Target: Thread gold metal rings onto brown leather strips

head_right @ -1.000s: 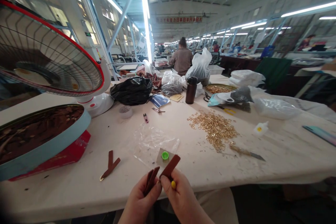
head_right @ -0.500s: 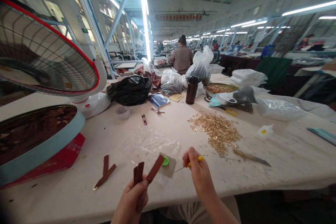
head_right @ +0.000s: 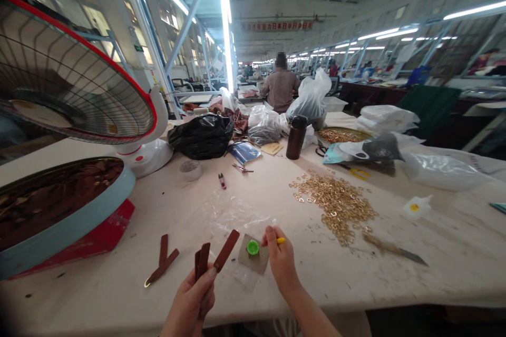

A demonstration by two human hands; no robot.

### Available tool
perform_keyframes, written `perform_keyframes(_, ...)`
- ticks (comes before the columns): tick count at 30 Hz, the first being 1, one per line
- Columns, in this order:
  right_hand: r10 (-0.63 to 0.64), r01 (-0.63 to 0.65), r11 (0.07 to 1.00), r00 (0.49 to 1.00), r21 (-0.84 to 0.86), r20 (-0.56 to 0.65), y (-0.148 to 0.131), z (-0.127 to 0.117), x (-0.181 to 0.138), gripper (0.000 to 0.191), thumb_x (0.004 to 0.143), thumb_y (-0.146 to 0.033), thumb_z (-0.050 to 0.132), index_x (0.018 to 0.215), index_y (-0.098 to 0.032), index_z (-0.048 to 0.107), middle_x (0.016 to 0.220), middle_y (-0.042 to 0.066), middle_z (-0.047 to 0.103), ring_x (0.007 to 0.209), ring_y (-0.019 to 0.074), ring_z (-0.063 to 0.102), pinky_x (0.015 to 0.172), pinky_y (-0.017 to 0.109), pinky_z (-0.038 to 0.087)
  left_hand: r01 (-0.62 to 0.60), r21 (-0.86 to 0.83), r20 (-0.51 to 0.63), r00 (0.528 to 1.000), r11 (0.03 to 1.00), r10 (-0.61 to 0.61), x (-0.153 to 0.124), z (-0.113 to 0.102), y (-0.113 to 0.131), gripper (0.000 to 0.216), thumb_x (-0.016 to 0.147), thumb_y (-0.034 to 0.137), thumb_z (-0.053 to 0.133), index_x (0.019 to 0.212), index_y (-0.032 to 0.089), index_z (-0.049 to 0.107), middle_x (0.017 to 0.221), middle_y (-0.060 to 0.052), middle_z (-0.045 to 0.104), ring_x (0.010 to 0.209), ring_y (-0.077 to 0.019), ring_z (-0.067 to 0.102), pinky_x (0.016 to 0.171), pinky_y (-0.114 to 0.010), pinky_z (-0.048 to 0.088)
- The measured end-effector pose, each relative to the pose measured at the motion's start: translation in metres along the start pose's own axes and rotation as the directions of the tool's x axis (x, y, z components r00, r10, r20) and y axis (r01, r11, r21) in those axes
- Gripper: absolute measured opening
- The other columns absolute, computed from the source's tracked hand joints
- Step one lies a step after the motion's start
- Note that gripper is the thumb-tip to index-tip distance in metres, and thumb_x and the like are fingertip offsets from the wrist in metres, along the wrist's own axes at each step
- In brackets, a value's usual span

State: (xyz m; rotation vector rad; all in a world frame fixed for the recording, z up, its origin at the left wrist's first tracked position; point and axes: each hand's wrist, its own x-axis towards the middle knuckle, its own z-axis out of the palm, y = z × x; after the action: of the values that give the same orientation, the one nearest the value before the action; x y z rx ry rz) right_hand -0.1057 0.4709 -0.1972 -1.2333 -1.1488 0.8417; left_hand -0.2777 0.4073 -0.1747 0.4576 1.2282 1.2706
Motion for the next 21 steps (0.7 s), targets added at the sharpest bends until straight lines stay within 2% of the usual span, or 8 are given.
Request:
perform_keyframes(3,0.006,-0.004,0.998,0.999,0.058,-0.043,-0.017,-0.005,-0.003,0.044,0.085,-0.054,0.041,0.058,-0.019,0.047,0.053,-0.003,0.043,0.05,0.0132,0.037,0.05,0.026,0.031,0.012,0.02,0.014,1.0,1.0,-0.013,0.0,0.006,-0.002,0.046,0.05,0.047,0.077,0.073,0.014,0.055,0.04,0.014,0.025,0.036,-0.0013,0.013,0.038,-0.02,0.005)
perform_keyframes(5,0.047,-0.036,0.986,0.997,0.165,-0.06,-0.036,-0.008,-0.009,0.044,0.088,-0.053,0.036,0.059,-0.02,0.044,0.055,-0.003,0.041,0.048,0.0121,0.034,0.047,0.026,0.03,0.039,0.043,0.026,0.999,0.998,-0.04,-0.002,0.012,-0.002,0.048,0.048,0.049,0.078,0.074,0.014,0.056,0.039,0.014,0.024,0.035,-0.0016,0.013,0.038,-0.02,0.006)
perform_keyframes(9,0.185,-0.155,0.847,0.983,0.509,-0.008,-0.077,-0.013,-0.025,0.04,0.083,-0.051,0.047,0.058,-0.02,0.041,0.055,-0.004,0.039,0.046,0.0109,0.031,0.043,0.023,0.028,0.08,0.082,0.096,0.992,0.993,-0.088,-0.013,0.025,0.001,0.047,0.049,0.05,0.078,0.078,0.016,0.062,0.038,0.012,0.026,0.034,-0.0047,0.023,0.038,-0.021,0.015)
perform_keyframes(11,0.188,-0.157,0.809,0.982,0.566,0.003,-0.09,-0.014,-0.033,0.04,0.082,-0.051,0.051,0.056,-0.02,0.043,0.052,-0.004,0.038,0.047,0.0112,0.031,0.044,0.023,0.028,0.077,0.086,0.123,0.989,0.993,-0.088,-0.019,0.03,0.002,0.048,0.049,0.051,0.078,0.079,0.016,0.063,0.038,0.011,0.028,0.035,-0.0054,0.026,0.039,-0.021,0.018)
perform_keyframes(17,0.17,-0.165,0.802,0.984,0.574,0.047,-0.094,-0.011,-0.048,0.042,0.083,-0.05,0.049,0.056,-0.019,0.044,0.051,-0.004,0.039,0.047,0.0108,0.03,0.045,0.024,0.027,0.026,0.034,0.119,0.992,0.999,-0.03,-0.025,0.036,-0.004,0.055,0.038,0.054,0.08,0.071,0.015,0.06,0.038,0.013,0.024,0.035,-0.0037,0.022,0.038,-0.02,0.014)
perform_keyframes(21,0.146,-0.109,0.78,0.989,0.616,-0.009,-0.09,-0.019,-0.044,0.04,0.084,-0.05,0.046,0.057,-0.02,0.042,0.053,-0.004,0.041,0.047,0.0107,0.032,0.045,0.023,0.03,0.007,0.031,0.131,0.991,0.999,-0.011,-0.033,0.035,0.002,0.048,0.047,0.05,0.078,0.073,0.016,0.058,0.037,0.013,0.026,0.034,-0.002,0.014,0.036,-0.02,0.009)
